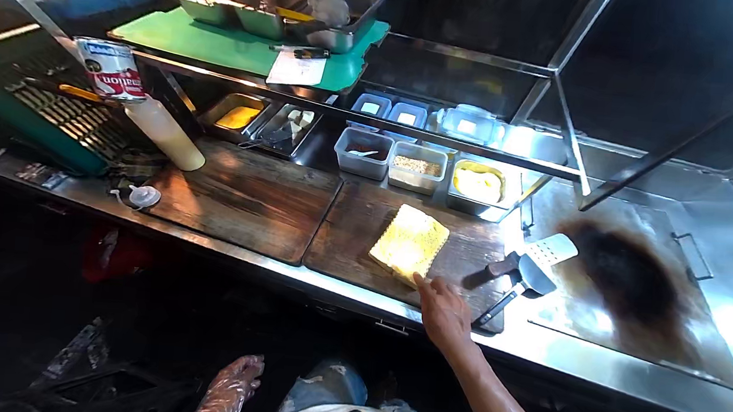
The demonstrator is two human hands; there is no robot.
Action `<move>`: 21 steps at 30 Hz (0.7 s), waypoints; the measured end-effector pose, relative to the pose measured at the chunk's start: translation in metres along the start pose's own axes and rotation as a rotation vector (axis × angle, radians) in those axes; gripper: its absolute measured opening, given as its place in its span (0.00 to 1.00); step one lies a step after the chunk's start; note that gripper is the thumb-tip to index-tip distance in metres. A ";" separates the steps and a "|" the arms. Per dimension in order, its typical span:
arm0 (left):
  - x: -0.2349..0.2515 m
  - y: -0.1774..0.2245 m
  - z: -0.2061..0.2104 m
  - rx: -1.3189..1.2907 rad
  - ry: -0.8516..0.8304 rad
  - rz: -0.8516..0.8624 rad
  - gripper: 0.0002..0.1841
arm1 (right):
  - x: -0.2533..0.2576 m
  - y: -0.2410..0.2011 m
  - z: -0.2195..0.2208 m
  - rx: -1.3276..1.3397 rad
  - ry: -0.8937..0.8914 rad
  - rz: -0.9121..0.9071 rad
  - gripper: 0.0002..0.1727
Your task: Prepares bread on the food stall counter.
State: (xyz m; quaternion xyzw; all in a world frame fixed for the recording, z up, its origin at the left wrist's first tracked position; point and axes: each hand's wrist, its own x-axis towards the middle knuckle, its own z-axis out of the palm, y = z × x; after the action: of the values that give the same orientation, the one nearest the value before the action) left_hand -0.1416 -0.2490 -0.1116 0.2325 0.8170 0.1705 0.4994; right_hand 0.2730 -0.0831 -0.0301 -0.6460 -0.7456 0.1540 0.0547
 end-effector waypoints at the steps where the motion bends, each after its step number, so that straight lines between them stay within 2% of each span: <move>1: 0.006 0.003 0.001 0.042 -0.023 0.012 0.16 | -0.001 0.009 0.007 -0.072 0.016 -0.064 0.27; 3: 0.015 0.015 0.000 0.066 -0.047 0.050 0.16 | -0.012 0.024 0.004 -0.171 0.058 -0.109 0.30; 5: 0.018 0.026 0.001 -0.003 -0.021 0.075 0.16 | -0.024 0.032 -0.012 -0.207 0.136 -0.119 0.28; 7: 0.019 0.031 0.004 -0.032 0.008 0.094 0.16 | -0.022 0.031 -0.014 -0.156 0.194 -0.153 0.25; 9: 0.020 0.040 0.014 0.032 0.040 0.183 0.15 | -0.007 0.027 -0.001 -0.104 0.166 -0.172 0.24; 12: 0.005 0.077 0.034 0.171 0.038 0.483 0.17 | -0.008 0.028 0.014 -0.132 0.074 -0.125 0.28; 15: -0.012 0.130 0.063 0.326 0.117 0.913 0.18 | -0.027 0.030 -0.002 -0.146 0.159 -0.079 0.26; 17: -0.017 0.159 0.089 0.452 0.160 1.076 0.17 | -0.021 0.025 -0.003 -0.093 0.229 -0.137 0.24; 18: -0.016 0.174 0.105 0.546 0.132 1.088 0.19 | -0.011 0.022 0.001 -0.068 0.239 -0.167 0.23; 21: -0.014 0.210 0.148 0.897 -0.060 0.926 0.34 | 0.009 0.027 0.015 -0.092 0.162 -0.167 0.25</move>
State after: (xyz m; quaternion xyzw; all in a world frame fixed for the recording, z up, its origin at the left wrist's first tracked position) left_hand 0.0407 -0.0751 -0.0596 0.7518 0.6097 0.0036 0.2510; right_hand 0.2932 -0.0740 -0.0536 -0.5937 -0.7963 0.0619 0.0980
